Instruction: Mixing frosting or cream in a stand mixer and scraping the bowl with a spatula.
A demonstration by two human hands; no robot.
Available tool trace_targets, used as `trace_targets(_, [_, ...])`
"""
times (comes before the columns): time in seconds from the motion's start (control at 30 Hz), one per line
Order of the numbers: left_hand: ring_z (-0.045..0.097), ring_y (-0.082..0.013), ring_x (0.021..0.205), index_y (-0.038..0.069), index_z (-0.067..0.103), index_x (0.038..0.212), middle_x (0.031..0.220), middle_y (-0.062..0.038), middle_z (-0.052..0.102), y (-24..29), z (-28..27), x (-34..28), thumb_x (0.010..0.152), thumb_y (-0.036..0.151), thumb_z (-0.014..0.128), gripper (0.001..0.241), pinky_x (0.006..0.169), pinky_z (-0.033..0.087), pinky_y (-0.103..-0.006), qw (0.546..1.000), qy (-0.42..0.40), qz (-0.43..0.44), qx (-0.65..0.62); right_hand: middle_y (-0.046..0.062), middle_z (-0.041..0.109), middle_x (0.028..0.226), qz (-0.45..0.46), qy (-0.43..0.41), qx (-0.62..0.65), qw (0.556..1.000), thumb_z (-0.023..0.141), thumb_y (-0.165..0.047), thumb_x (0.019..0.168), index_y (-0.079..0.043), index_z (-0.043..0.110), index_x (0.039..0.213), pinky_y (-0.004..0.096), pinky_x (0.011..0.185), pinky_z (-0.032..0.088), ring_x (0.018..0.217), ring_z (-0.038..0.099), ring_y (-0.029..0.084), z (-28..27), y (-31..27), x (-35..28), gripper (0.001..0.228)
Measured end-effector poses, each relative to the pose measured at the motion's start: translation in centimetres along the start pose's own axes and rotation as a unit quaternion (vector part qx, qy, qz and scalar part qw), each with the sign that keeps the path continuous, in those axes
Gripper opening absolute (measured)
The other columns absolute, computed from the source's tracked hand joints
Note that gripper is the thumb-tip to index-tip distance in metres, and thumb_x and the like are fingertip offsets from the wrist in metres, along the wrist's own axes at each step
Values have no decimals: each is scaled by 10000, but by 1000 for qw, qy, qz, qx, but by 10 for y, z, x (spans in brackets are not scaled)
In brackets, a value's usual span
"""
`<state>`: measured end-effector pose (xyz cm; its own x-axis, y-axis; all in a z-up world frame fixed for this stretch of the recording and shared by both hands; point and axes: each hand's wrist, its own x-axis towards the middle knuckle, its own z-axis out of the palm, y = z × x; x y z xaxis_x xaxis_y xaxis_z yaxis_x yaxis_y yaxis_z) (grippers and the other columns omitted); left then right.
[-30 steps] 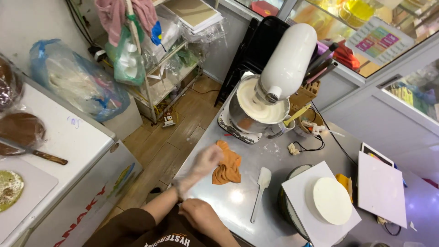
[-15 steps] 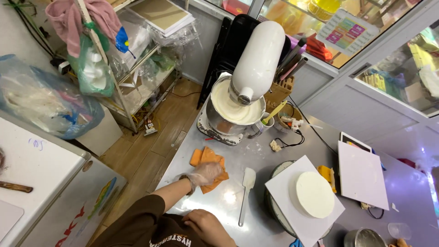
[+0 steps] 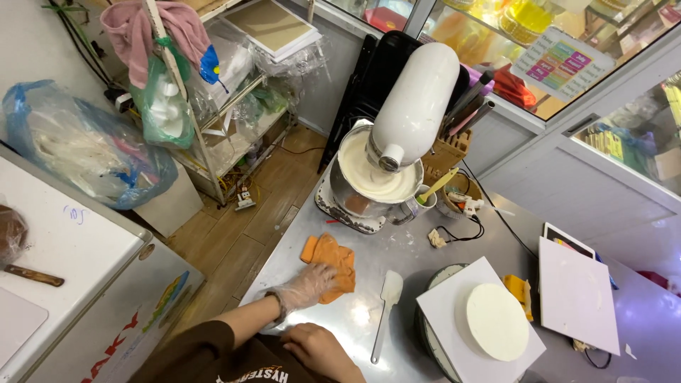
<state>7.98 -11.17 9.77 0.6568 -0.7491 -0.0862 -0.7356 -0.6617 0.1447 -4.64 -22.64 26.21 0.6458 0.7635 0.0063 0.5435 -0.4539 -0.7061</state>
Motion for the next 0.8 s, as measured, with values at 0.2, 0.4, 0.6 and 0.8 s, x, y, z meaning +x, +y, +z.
trace_targets(0.2, [590, -248, 552, 30, 614, 859, 738, -117, 651, -6, -26, 9, 937, 20, 521, 122, 490, 541, -357, 979, 48, -31, -194, -13, 776, 1039, 349, 73, 50, 933, 697, -301, 925, -137, 723, 1122, 238, 785, 602, 832, 740, 110, -1, 79, -33, 259])
trace_targets(0.4, [665, -245, 918, 118, 504, 1442, 1231, -104, 657, 19, -103, -8, 975, 41, 471, 474, 860, 597, -354, 957, -126, -120, -232, -14, 763, 877, 492, 146, -6, 859, 686, -345, 904, -183, 738, 1088, 277, 714, 581, 733, 722, 136, -10, 129, -110, 250])
trace_targets(0.6, [597, -219, 1027, 54, 601, 1123, 1121, -79, 601, 20, -63, -36, 897, 15, 562, 233, 917, 555, -301, 960, -15, -151, -235, -31, 760, 882, 512, 148, -3, 846, 680, -350, 913, -203, 731, 1106, 257, 740, 577, 764, 712, 108, -4, 139, -112, 248])
trace_targets(0.8, [526, -311, 1300, 7, 644, 1130, 1322, -191, 595, -29, 36, -82, 846, -13, 561, 297, 1184, 356, -400, 964, 184, -81, -171, -15, 738, 1091, 445, 177, -1, 878, 696, -303, 893, -143, 735, 1108, 265, 796, 601, 894, 746, 129, 11, 159, -82, 271])
